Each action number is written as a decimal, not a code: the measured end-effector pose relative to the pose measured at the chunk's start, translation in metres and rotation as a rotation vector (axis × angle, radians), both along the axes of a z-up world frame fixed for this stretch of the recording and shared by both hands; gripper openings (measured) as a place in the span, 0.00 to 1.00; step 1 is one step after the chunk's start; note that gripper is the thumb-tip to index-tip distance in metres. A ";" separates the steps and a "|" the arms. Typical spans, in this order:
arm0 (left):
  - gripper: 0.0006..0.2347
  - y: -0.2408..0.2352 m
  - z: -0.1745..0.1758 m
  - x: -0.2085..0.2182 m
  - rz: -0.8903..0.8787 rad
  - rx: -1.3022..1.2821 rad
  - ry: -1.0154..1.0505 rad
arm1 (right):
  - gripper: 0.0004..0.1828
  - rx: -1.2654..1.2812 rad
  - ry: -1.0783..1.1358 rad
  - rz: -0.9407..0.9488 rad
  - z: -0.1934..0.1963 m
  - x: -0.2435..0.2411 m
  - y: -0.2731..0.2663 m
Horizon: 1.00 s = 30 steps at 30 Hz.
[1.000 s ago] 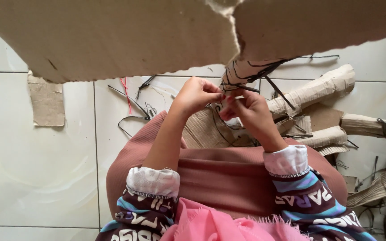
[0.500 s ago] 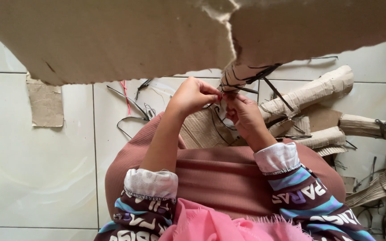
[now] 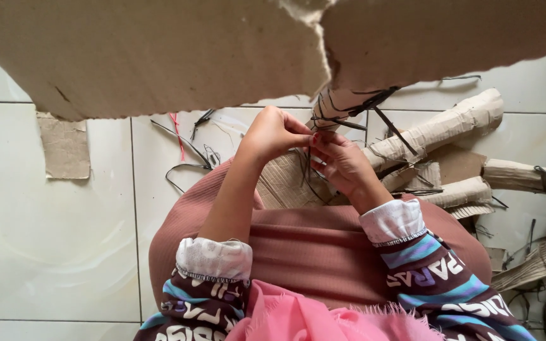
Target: Wrapping a chair leg with thin black strips to provide a decorative or protective finish
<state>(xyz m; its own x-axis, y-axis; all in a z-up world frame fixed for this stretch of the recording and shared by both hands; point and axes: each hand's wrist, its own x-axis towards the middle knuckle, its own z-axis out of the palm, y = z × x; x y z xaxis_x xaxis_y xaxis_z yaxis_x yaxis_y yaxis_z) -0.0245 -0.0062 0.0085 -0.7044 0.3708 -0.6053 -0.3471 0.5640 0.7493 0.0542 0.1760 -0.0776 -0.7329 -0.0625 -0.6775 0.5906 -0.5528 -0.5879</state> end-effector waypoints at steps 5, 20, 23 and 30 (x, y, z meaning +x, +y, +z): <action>0.09 -0.001 -0.009 -0.001 -0.014 0.008 0.002 | 0.05 -0.158 -0.003 0.013 0.022 0.002 -0.006; 0.09 0.000 -0.015 0.003 -0.014 0.009 0.036 | 0.12 0.388 0.208 0.177 0.042 0.003 -0.002; 0.09 0.000 -0.011 0.004 -0.001 0.015 0.031 | 0.11 0.653 0.291 0.285 0.067 0.003 -0.005; 0.09 0.000 -0.006 0.004 -0.005 -0.037 -0.007 | 0.08 0.996 0.459 0.394 0.057 0.010 -0.002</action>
